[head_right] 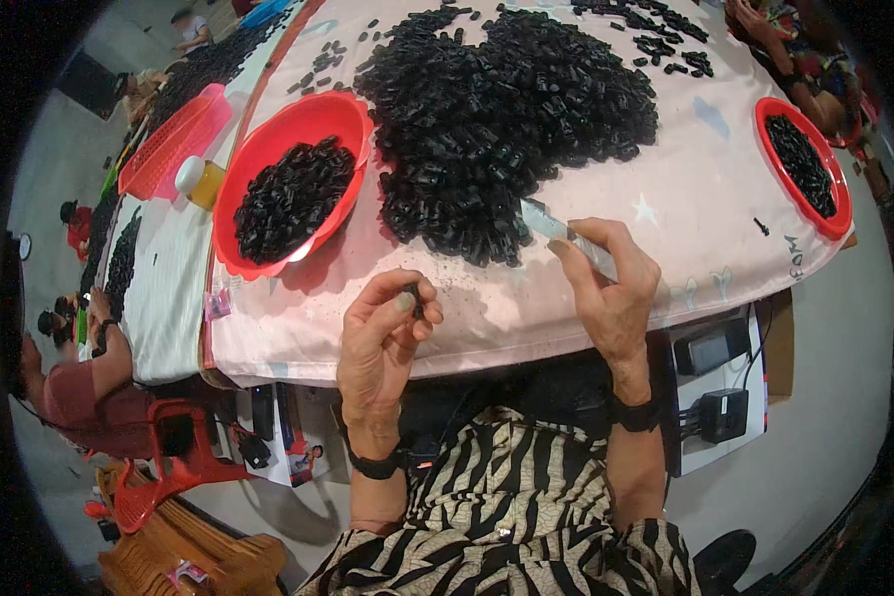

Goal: Manually cleaning or scraping small black industrial components with a scraper tool.

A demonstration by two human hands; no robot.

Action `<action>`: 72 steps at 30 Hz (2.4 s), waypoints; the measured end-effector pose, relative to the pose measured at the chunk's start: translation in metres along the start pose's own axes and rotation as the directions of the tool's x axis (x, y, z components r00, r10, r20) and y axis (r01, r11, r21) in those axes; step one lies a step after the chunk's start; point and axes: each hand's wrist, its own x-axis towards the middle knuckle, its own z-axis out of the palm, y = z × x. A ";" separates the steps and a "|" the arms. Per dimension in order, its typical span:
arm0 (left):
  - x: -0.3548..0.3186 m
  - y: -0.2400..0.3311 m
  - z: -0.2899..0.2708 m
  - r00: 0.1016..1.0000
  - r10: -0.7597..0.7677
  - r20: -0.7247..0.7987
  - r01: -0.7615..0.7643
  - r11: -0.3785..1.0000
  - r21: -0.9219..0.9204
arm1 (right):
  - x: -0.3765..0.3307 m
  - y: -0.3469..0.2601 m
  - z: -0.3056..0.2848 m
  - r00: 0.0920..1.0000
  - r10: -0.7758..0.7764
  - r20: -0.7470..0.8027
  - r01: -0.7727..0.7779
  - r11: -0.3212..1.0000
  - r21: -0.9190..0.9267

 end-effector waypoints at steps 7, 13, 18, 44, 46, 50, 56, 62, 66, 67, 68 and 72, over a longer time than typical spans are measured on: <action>0.001 -0.003 -0.006 0.998 0.022 0.063 -0.018 0.998 -0.060 | 0.001 -0.001 0.001 1.000 -0.005 -0.004 0.005 1.000 0.010; 0.000 0.000 0.002 1.000 0.013 0.017 -0.012 0.999 -0.052 | 0.000 0.001 -0.001 1.000 -0.020 -0.004 0.020 1.000 0.000; -0.001 0.001 -0.004 0.998 0.030 0.055 -0.025 0.996 -0.091 | -0.001 -0.006 0.000 1.000 -0.017 0.022 0.017 1.000 -0.013; -0.017 -0.003 0.004 1.000 0.000 0.010 0.000 0.998 -0.061 | -0.025 -0.055 0.038 0.894 -0.392 0.215 0.361 0.917 0.171; -0.017 -0.003 0.003 1.000 0.002 0.013 -0.001 0.998 -0.058 | -0.026 -0.053 0.038 0.896 -0.384 0.222 0.354 0.921 0.162; -0.015 -0.004 0.000 0.998 0.007 0.059 -0.001 0.996 -0.089 | -0.026 -0.052 0.038 0.902 -0.375 0.214 0.343 0.923 0.175; -0.012 -0.006 0.002 0.999 0.030 0.019 -0.029 0.998 -0.055 | -0.025 -0.051 0.040 0.905 -0.362 0.223 0.332 0.929 0.161; -0.011 -0.008 0.003 0.999 0.041 0.036 -0.040 0.999 -0.032 | -0.024 -0.045 0.042 0.916 -0.340 0.211 0.315 0.938 0.146; -0.011 -0.008 0.004 0.999 0.037 -0.011 -0.037 0.999 0.006 | -0.025 -0.043 0.042 0.914 -0.357 0.190 0.332 0.931 0.154; -0.011 -0.007 0.005 0.999 0.047 -0.014 -0.047 0.999 -0.007 | -0.025 -0.044 0.042 0.912 -0.364 0.189 0.337 0.928 0.162; -0.011 -0.006 0.006 0.998 0.057 -0.017 -0.057 0.998 -0.021 | -0.026 -0.045 0.042 0.913 -0.363 0.187 0.336 0.927 0.165; -0.010 -0.008 0.003 0.999 0.046 0.015 -0.045 0.998 -0.048 | -0.026 -0.045 0.040 0.911 -0.358 0.204 0.327 0.930 0.169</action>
